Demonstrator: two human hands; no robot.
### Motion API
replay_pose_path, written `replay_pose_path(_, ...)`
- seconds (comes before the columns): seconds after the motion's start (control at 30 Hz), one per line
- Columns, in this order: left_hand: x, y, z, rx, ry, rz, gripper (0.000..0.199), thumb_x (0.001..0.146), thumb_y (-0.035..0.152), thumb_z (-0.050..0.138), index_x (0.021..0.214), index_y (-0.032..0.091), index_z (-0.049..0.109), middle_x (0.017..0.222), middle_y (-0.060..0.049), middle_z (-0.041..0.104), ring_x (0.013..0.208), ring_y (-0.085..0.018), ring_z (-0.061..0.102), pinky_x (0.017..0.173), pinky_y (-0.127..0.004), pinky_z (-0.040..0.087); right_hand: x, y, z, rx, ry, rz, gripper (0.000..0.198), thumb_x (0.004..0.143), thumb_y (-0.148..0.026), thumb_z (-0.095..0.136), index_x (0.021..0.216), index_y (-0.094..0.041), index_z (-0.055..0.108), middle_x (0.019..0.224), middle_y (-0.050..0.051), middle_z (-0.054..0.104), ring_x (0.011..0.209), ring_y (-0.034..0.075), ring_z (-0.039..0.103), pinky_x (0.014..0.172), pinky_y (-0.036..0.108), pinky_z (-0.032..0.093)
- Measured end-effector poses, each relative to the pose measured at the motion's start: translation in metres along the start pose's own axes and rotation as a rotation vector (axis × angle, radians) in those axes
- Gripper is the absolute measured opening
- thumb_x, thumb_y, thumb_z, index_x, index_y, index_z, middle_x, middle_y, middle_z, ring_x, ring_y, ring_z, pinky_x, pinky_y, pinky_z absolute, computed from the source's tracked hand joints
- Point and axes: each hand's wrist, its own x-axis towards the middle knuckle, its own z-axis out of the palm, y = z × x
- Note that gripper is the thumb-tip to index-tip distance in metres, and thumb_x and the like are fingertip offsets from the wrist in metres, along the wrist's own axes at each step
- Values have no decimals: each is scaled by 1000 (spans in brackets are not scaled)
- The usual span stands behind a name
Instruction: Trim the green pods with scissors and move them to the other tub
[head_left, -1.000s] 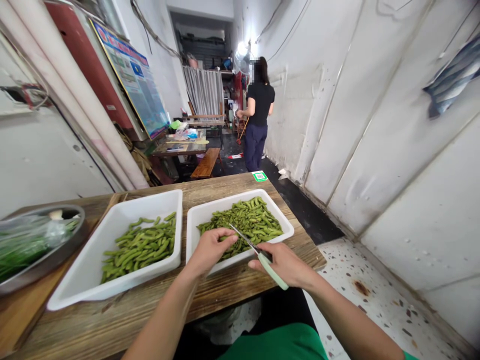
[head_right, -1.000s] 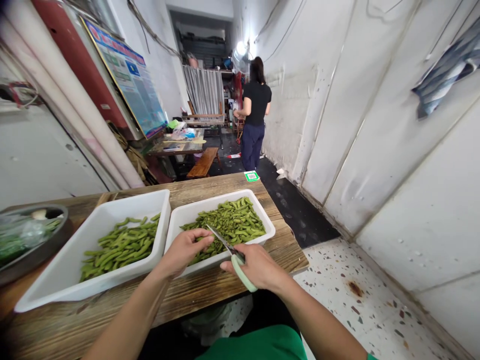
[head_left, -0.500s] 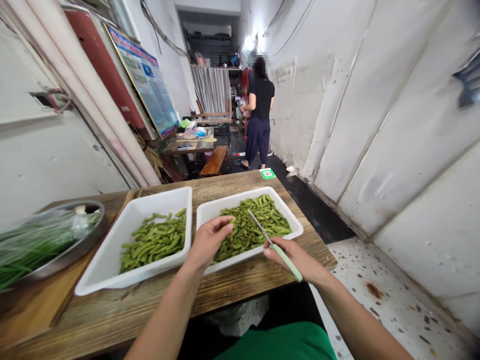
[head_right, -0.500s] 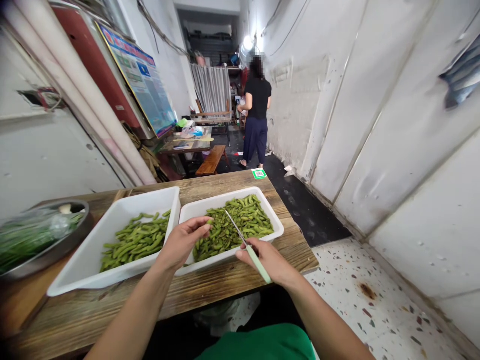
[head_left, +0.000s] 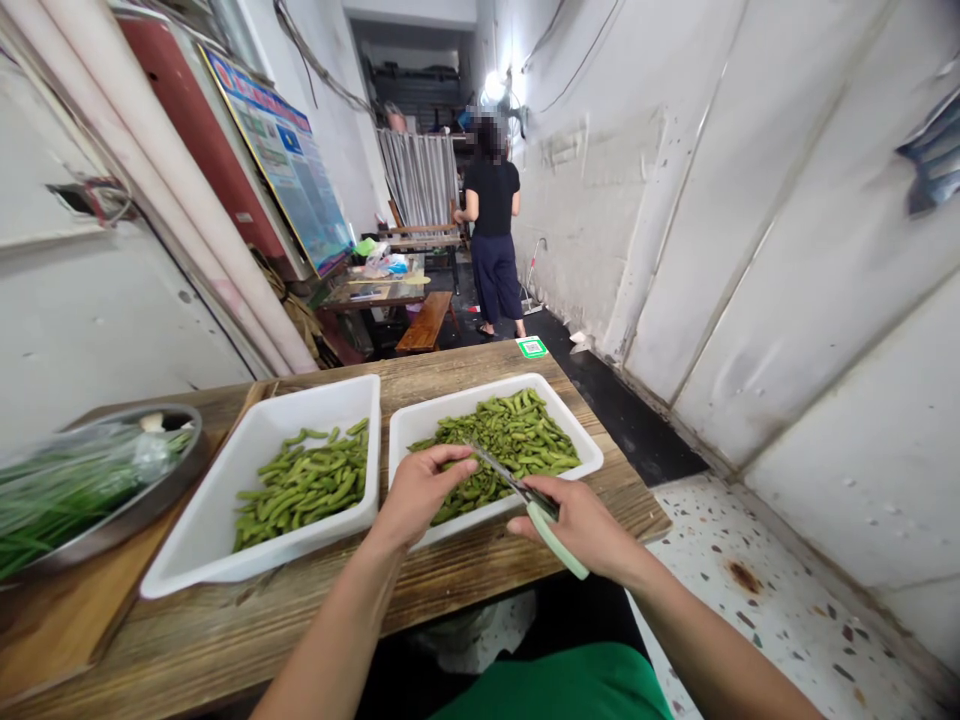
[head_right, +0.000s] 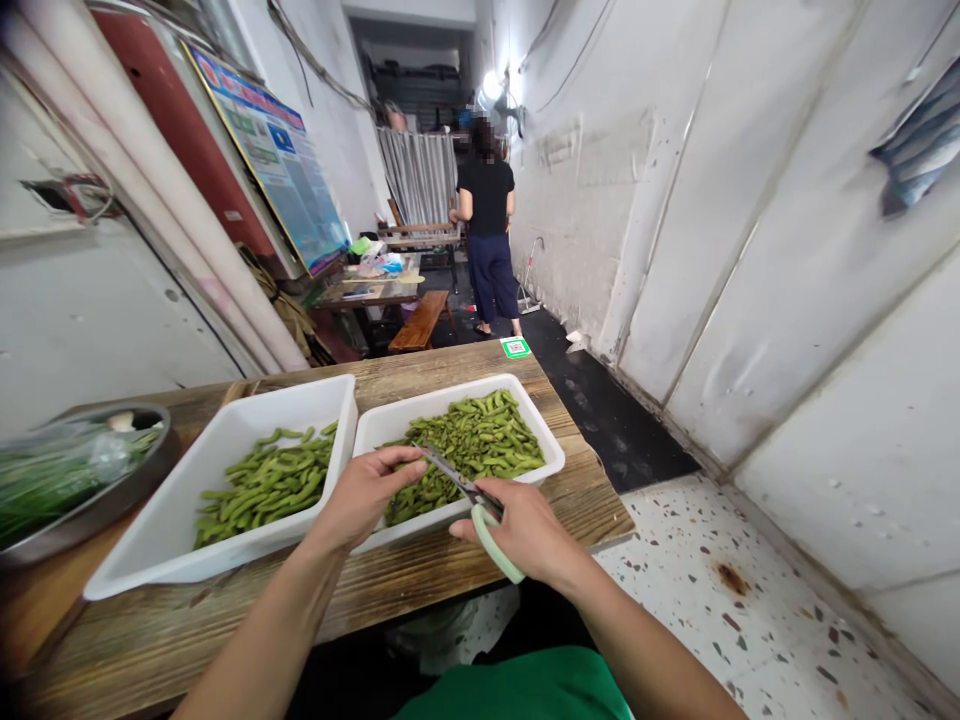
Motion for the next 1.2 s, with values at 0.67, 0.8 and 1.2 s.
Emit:
replay_pose_path(0.67, 4, -2, -76, 1273, 628, 143, 35, 79, 24, 49, 108, 13, 63, 123, -23, 53, 117, -41, 40, 90, -59, 24, -1, 27, -7, -40, -30, 44, 39, 80, -49, 54, 98, -15, 60, 83, 5, 65, 72, 18, 58, 68, 26, 41)
replay_pose_path(0.8, 26, -18, -44, 1193, 160, 210, 24, 79, 27, 50, 92, 21, 70, 102, -13, 67, 101, -31, 54, 89, -47, 29, -2, 25, -4, -19, -47, 41, 38, 80, -49, 54, 98, -16, 58, 84, 5, 65, 75, 18, 59, 69, 27, 41)
replay_pose_path(1.2, 52, -39, -8, 807, -180, 255, 14, 76, 25, 51, 78, 20, 64, 83, -7, 68, 80, -20, 61, 72, -29, 41, -5, 21, 4, -78, -20, 42, 35, 79, -44, 57, 100, -17, 60, 80, 4, 66, 72, 18, 59, 66, 25, 40)
